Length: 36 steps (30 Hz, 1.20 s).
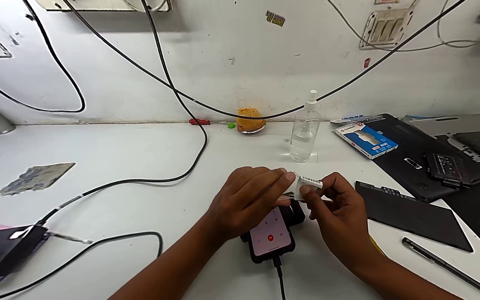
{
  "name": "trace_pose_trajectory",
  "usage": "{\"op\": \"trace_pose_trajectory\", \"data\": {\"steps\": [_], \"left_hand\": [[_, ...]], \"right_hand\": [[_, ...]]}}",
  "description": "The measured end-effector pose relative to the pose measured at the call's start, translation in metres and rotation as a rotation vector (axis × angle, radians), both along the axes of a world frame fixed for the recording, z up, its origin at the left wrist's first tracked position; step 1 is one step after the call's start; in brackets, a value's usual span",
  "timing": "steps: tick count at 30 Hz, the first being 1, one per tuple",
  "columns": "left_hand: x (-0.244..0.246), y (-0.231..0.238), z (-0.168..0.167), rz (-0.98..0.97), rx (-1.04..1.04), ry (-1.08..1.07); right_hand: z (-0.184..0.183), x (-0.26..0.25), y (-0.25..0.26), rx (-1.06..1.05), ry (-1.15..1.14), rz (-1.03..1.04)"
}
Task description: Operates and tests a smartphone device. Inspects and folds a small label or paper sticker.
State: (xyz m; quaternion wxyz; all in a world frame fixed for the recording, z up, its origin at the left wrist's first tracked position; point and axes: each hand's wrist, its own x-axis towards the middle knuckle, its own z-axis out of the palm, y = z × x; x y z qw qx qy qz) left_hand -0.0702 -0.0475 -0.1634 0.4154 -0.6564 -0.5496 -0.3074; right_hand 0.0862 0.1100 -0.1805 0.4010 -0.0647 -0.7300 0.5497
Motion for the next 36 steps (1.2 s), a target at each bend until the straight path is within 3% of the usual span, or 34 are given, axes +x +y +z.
{"op": "trace_pose_trajectory", "data": {"steps": [12,22,24,31,36], "left_hand": [[-0.009,-0.002,0.004,0.117,0.006,-0.131],[-0.043,0.001,-0.018,0.194,0.125,-0.952],[-0.041,0.002,-0.018,0.141,0.115,-0.94],[-0.014,0.0,-0.004,-0.06,-0.112,-0.533],[-0.005,0.0,-0.004,-0.118,-0.194,-0.473]], "right_hand": [[0.003,-0.001,0.003,-0.021,-0.041,0.033],[-0.002,-0.002,0.003,0.071,-0.033,-0.02],[-0.003,-0.002,0.003,0.081,-0.045,-0.032],[0.0,-0.003,0.003,0.141,-0.024,-0.016],[-0.001,-0.001,0.003,0.236,0.043,0.059]]}}
